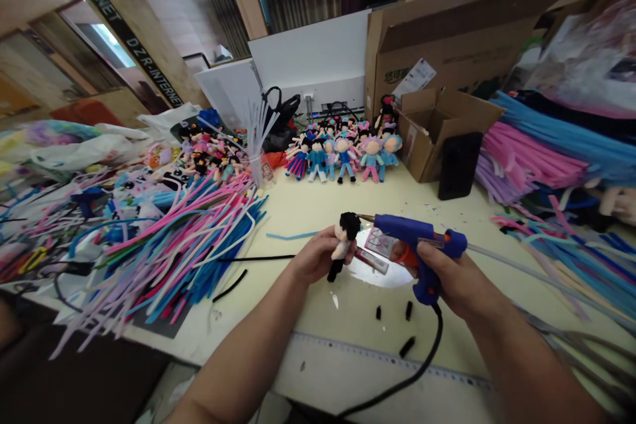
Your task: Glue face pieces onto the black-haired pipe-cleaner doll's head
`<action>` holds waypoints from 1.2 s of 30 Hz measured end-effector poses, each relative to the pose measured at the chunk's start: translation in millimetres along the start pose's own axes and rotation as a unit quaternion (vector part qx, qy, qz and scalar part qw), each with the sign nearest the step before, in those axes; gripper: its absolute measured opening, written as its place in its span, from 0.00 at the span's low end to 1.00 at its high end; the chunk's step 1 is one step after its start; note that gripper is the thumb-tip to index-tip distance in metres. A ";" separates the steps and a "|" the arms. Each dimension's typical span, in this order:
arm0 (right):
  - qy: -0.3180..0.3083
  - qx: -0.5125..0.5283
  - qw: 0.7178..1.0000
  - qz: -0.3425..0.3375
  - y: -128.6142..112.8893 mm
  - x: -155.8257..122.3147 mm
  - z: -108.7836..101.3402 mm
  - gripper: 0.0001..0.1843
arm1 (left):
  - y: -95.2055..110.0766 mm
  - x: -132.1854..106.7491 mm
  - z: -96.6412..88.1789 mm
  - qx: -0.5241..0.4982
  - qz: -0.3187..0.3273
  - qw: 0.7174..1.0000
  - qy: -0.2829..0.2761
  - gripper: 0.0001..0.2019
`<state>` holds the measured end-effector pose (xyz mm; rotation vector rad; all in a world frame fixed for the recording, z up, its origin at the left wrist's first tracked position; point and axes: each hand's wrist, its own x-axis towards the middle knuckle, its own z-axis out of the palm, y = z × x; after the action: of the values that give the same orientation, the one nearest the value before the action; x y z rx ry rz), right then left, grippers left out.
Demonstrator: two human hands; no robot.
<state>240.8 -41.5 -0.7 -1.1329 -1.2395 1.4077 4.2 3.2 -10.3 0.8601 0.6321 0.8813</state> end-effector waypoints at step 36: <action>0.056 -0.126 0.990 0.015 -21.4 -13.3 17.8 0.29 | -6.0 2.0 0.4 0.027 -0.007 1.000 0.001 0.10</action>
<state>226.7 -55.7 22.8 -1.3894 -1.3505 1.2146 7.8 2.6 -15.5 0.9012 0.6663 0.8556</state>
